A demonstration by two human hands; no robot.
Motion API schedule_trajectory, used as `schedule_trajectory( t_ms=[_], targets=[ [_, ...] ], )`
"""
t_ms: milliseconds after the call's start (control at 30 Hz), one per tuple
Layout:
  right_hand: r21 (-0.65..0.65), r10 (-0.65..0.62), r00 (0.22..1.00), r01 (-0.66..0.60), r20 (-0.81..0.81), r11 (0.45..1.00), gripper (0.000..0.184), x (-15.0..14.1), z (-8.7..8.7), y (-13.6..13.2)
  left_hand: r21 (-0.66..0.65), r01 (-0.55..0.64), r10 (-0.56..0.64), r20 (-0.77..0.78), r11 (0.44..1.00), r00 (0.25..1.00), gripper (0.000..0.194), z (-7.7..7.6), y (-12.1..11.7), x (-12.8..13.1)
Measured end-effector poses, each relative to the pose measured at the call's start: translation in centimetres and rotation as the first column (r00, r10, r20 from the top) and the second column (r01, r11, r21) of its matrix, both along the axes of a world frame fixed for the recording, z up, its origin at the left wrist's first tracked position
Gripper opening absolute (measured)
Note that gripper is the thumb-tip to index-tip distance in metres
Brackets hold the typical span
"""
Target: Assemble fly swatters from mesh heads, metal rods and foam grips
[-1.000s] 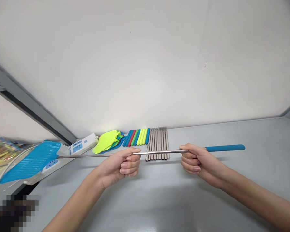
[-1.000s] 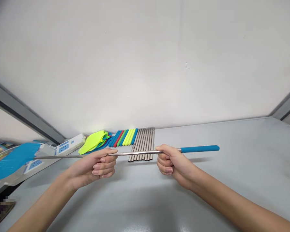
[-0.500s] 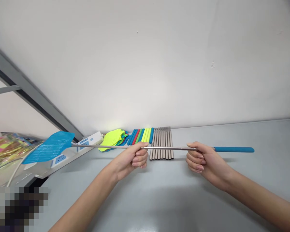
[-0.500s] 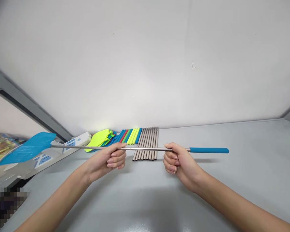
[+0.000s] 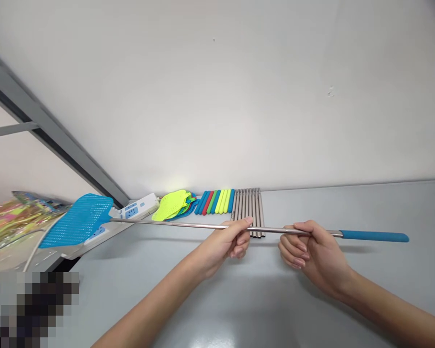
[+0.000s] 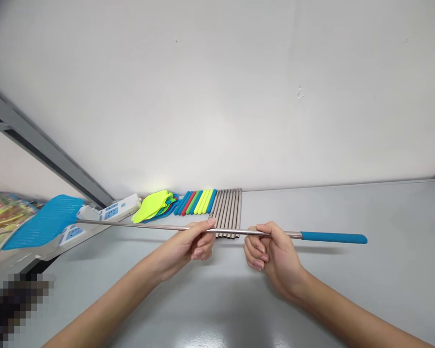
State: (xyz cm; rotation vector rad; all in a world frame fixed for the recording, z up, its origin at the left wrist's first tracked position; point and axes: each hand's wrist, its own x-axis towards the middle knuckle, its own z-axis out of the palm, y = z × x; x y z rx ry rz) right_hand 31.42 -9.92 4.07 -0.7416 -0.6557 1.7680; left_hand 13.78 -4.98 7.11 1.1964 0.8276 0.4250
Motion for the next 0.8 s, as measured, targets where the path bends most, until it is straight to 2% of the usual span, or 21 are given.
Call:
schedule_trajectory(
  t_ms=[100, 200, 267, 433, 600, 800],
  targets=[
    [0.015, -0.122, 0.992, 0.122, 0.031, 0.992, 0.036, 0.0, -0.4, -0.2, -0.003, 0.022, -0.022, -0.023, 1.0, 0.999, 0.042, 0.1, -0.3, 0.4],
    [0.085, -0.28, 0.96, 0.279, 0.005, 0.957, 0.038, 0.0, -0.8, -0.5, 0.006, 0.046, -0.046, -0.025, 0.999, 0.999, 0.041, 0.2, -0.6, 0.6],
    [0.125, -0.308, 0.951, 0.305, 0.005, 0.944, 0.039, 0.0, -0.9, -0.6, 0.015, 0.043, -0.043, -0.022, 0.999, 0.999, 0.04, 0.4, -0.7, 0.6],
    [0.148, -0.216, 0.97, 0.199, 0.111, 0.969, 0.045, -0.1, -0.7, -0.5, 0.044, 0.001, 0.001, -0.038, 0.999, 0.999, 0.039, 1.2, -0.9, 0.4],
    [0.144, -0.127, 0.968, 0.097, 0.218, 0.985, 0.05, -0.2, -0.8, -0.5, 0.018, 0.038, -0.037, -0.03, 0.999, 0.999, 0.037, 1.5, -1.1, 0.4],
    [0.127, 0.001, 0.977, -0.029, 0.215, 0.992, 0.049, -0.4, -0.4, -0.7, 0.06, 0.027, -0.025, -0.034, 0.998, 0.999, 0.041, 1.6, -1.3, 0.7]
  ],
)
